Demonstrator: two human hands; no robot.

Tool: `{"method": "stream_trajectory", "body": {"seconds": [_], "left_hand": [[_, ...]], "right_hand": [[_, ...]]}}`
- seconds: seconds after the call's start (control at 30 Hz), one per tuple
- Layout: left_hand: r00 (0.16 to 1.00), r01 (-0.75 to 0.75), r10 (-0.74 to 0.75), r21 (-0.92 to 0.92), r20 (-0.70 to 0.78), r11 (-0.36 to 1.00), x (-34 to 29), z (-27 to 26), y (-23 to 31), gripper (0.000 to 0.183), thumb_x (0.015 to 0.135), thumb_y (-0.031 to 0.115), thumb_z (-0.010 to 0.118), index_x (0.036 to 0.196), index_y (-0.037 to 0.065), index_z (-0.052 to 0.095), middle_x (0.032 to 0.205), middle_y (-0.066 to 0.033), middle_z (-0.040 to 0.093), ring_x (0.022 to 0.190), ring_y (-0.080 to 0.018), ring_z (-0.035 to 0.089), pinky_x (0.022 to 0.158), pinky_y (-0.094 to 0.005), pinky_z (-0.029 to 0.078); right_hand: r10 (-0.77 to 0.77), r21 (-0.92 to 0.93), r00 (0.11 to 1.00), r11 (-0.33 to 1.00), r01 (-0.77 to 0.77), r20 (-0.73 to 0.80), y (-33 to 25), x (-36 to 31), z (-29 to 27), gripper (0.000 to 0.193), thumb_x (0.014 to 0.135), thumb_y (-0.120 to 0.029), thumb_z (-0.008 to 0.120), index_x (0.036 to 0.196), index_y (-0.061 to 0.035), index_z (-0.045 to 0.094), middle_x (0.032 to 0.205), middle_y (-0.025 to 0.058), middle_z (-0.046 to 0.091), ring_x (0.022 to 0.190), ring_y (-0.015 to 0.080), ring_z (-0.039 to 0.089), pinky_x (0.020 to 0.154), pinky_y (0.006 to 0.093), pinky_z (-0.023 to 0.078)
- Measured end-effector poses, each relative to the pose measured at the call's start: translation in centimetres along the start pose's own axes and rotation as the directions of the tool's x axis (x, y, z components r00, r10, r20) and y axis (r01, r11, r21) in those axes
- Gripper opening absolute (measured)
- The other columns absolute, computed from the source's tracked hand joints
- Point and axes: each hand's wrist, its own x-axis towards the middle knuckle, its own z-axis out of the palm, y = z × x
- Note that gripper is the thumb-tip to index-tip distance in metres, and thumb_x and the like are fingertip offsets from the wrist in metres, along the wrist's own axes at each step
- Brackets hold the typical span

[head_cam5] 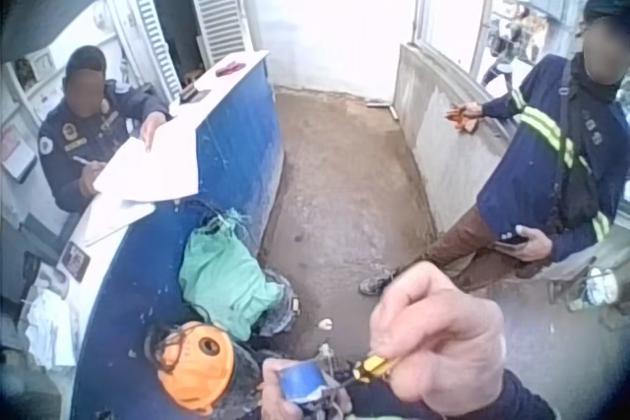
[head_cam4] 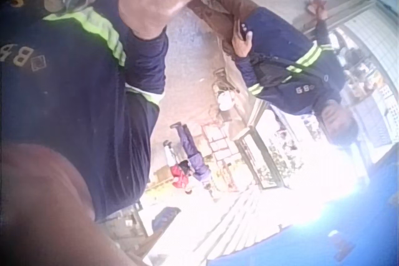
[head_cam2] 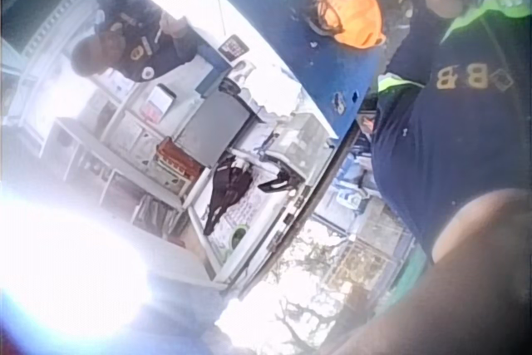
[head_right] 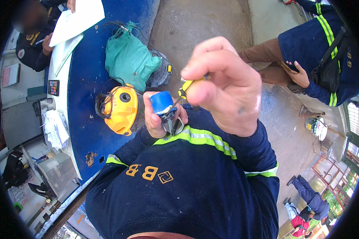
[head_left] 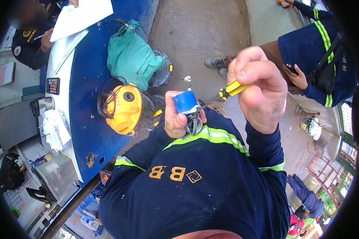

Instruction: The person uses a yellow screwdriver to tighten screws inside a blue electrical connector, then attaches a white cylindrical component and secures it. The person then places the connector into a green mesh bag containing cables and other items.

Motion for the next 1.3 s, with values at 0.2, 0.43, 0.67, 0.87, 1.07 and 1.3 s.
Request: {"method": "stream_trajectory", "body": {"seconds": [0.2, 0.43, 0.67, 0.87, 1.07, 1.3], "left_hand": [[0.999, 0.024, -0.024, -0.007, -0.029, 1.0, 0.0, -0.1, 0.4, 0.066, 0.08, 0.052, 0.071, 0.113, 0.009, 0.033, 0.086, -0.0183, 0.056, 0.062, -0.0269, 0.062, 0.053, -0.0357, 0.053], [0.973, -0.231, 0.232, 0.153, 0.012, 0.961, 0.1, 0.6, -0.1, 0.064, 0.084, 0.051, 0.068, 0.115, 0.007, 0.034, 0.075, -0.017, 0.053, 0.054, -0.0246, 0.056, 0.048, -0.0396, 0.053], [0.979, -0.204, 0.203, 0.152, 0.021, 0.967, -0.7, -0.3, 0.1, 0.068, 0.082, 0.049, 0.071, 0.117, 0.007, 0.031, 0.09, -0.0231, 0.057, 0.07, -0.0272, 0.063, 0.061, -0.036, 0.054], [0.949, -0.314, 0.304, 0.177, 0.083, 0.933, 0.0, -0.2, -0.1, 0.064, 0.086, 0.052, 0.065, 0.115, 0.005, 0.031, 0.078, -0.0203, 0.055, 0.057, -0.0283, 0.061, 0.051, -0.0375, 0.054], [0.914, -0.406, 0.39, 0.312, 0.115, 0.859, 0.8, -0.5, 0.0, 0.065, 0.083, 0.046, 0.071, 0.116, 0.007, 0.031, 0.083, -0.0202, 0.056, 0.065, -0.0274, 0.062, 0.057, -0.0361, 0.053], [0.965, -0.233, 0.213, 0.13, 0.151, 0.964, 0.5, -0.2, 0.5, 0.065, 0.083, 0.044, 0.073, 0.117, 0.008, 0.031, 0.083, -0.0211, 0.057, 0.065, -0.0268, 0.062, 0.055, -0.0357, 0.053]], "right_hand": [[0.046, 0.193, 0.997, 0.98, -0.056, 0.06, -0.7, -0.2, 0.2, 0.034, 0.089, -0.018, 0.067, 0.114, 0.0037, 0.058, 0.096, 0.0123, 0.064, 0.084, 0.0221, 0.064, 0.075, 0.0321, 0.051], [0.027, -0.115, 0.993, 0.993, -0.04, -0.111, -0.7, 0.0, 1.3, 0.031, 0.091, -0.023, 0.065, 0.106, 0.0029, 0.062, 0.091, 0.0109, 0.064, 0.08, 0.0189, 0.063, 0.075, 0.0293, 0.049], [-0.047, -0.329, 0.999, 0.943, 0.052, 0.022, -2.3, -0.4, 0.7, 0.034, 0.087, -0.018, 0.068, 0.111, 0.0045, 0.063, 0.086, 0.0133, 0.066, 0.075, 0.0211, 0.063, 0.067, 0.0307, 0.051], [0.108, 0.102, 0.992, 0.99, -0.101, -0.071, -2.3, -0.5, 1.8, 0.039, 0.094, -0.026, 0.06, 0.123, -0.0008, 0.054, 0.075, 0.0041, 0.06, 0.067, 0.019, 0.057, 0.072, 0.0382, 0.049], [0.142, 0.54, 0.987, 0.827, -0.159, 0.072, -1.5, -0.1, 2.4, 0.038, 0.101, -0.041, 0.04, 0.115, -0.0063, 0.049, 0.061, -0.0057, 0.044, 0.054, 0.0073, 0.04, 0.058, 0.0284, 0.035], [0.109, 0.607, 0.967, 0.761, -0.23, 0.23, -1.3, 1.5, 1.6, 0.032, 0.105, -0.038, 0.032, 0.092, -0.0108, 0.044, 0.052, -0.0063, 0.036, 0.041, 0.0076, 0.028, 0.048, 0.0264, 0.031]]}}
